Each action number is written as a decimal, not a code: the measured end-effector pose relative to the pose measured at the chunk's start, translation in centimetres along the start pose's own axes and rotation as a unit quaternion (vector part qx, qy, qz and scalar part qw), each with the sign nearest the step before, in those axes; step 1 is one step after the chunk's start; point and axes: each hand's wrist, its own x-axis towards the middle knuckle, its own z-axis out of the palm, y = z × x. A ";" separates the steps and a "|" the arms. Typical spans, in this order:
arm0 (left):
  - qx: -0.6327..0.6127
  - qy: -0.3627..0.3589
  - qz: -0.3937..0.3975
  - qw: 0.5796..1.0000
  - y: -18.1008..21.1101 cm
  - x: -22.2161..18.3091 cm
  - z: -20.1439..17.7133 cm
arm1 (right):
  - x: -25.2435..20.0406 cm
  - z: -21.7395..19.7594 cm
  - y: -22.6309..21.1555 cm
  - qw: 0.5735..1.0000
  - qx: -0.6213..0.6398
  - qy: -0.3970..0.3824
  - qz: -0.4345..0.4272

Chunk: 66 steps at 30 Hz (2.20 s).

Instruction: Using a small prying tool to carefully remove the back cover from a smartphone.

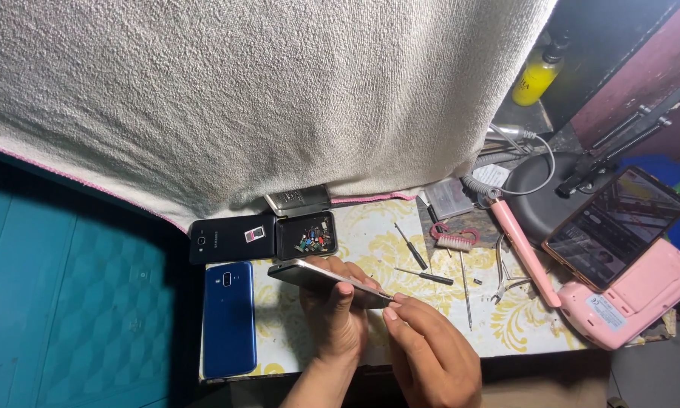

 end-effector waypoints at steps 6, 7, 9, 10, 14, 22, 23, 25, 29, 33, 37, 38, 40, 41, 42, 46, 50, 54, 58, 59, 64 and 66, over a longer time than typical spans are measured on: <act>-0.003 0.007 0.004 1.000 0.0 0.0 0.1 | -0.4 0.1 0.0 1.000 0.003 0.003 0.009; -0.004 0.006 0.003 1.000 -0.1 0.0 0.1 | -0.4 0.1 0.0 1.000 0.002 0.003 0.009; -0.009 0.016 -0.001 1.000 -0.2 0.0 0.0 | -0.3 0.0 -0.1 1.000 -0.009 -0.001 0.008; -0.009 0.016 0.000 1.000 -0.1 0.0 0.1 | -0.3 0.0 0.0 1.000 -0.008 -0.001 0.007; 0.003 0.016 0.006 1.000 0.1 0.1 0.3 | 0.0 -0.2 0.0 1.000 -0.007 -0.019 0.013; 0.009 0.028 -0.013 0.999 0.3 -0.2 0.4 | -0.5 -0.6 0.9 0.993 0.082 -0.045 0.075; 0.020 0.030 -0.007 0.999 0.4 -0.2 0.4 | -0.4 -0.5 0.6 0.998 0.038 -0.040 0.028; 0.029 0.027 -0.005 0.999 0.3 -0.3 0.5 | -0.4 -0.5 0.4 0.999 -0.011 -0.032 -0.018; 0.052 0.050 -0.006 0.997 0.1 -0.5 0.3 | -0.7 -0.3 0.6 0.996 0.044 -0.024 0.067; 0.084 0.043 -0.006 0.995 0.7 -0.3 0.8 | -0.3 -0.2 0.5 0.999 0.026 -0.019 0.005; 0.102 0.047 0.000 0.994 0.5 -0.3 1.0 | -0.7 -0.3 1.3 0.999 0.011 -0.040 -0.035; 0.087 0.055 0.001 0.995 0.4 -0.4 0.8 | -0.8 -0.2 1.1 0.997 0.058 -0.023 0.052; 0.072 0.064 0.003 0.995 0.0 -0.5 0.1 | -0.9 -0.1 1.0 0.985 0.105 -0.010 0.137; 0.094 0.081 0.017 0.992 -0.3 -0.6 -0.3 | -0.8 -0.1 1.1 0.989 0.101 -0.016 0.103; 0.116 0.094 0.027 0.988 -0.6 -0.6 -0.6 | -0.8 -0.3 1.2 0.993 0.093 -0.020 0.070; 0.152 0.027 0.013 0.988 1.2 -0.5 1.4 | -0.9 -0.5 0.9 0.991 0.101 -0.006 0.086; 0.163 0.038 0.021 0.986 0.8 -0.6 0.8 | 0.2 -0.7 1.4 0.966 0.127 0.006 0.226; 0.351 -0.036 0.057 0.934 2.0 -1.1 1.0 | 2.1 -2.6 1.7 0.938 0.177 -0.030 0.297; 0.323 -0.074 0.091 0.939 3.2 -1.8 2.3 | 3.4 -4.9 1.1 0.966 0.187 -0.001 0.181; 0.396 -0.078 0.127 0.906 3.6 -1.7 2.5 | 3.8 -5.4 0.9 0.976 0.167 -0.010 0.141; 0.539 -0.110 0.244 0.799 4.0 -0.2 2.5 | 4.5 -6.0 1.2 0.987 0.153 -0.006 0.054; 0.446 -0.185 0.335 0.809 4.3 0.9 2.6 | 4.7 -5.7 1.4 0.986 0.165 -0.006 0.036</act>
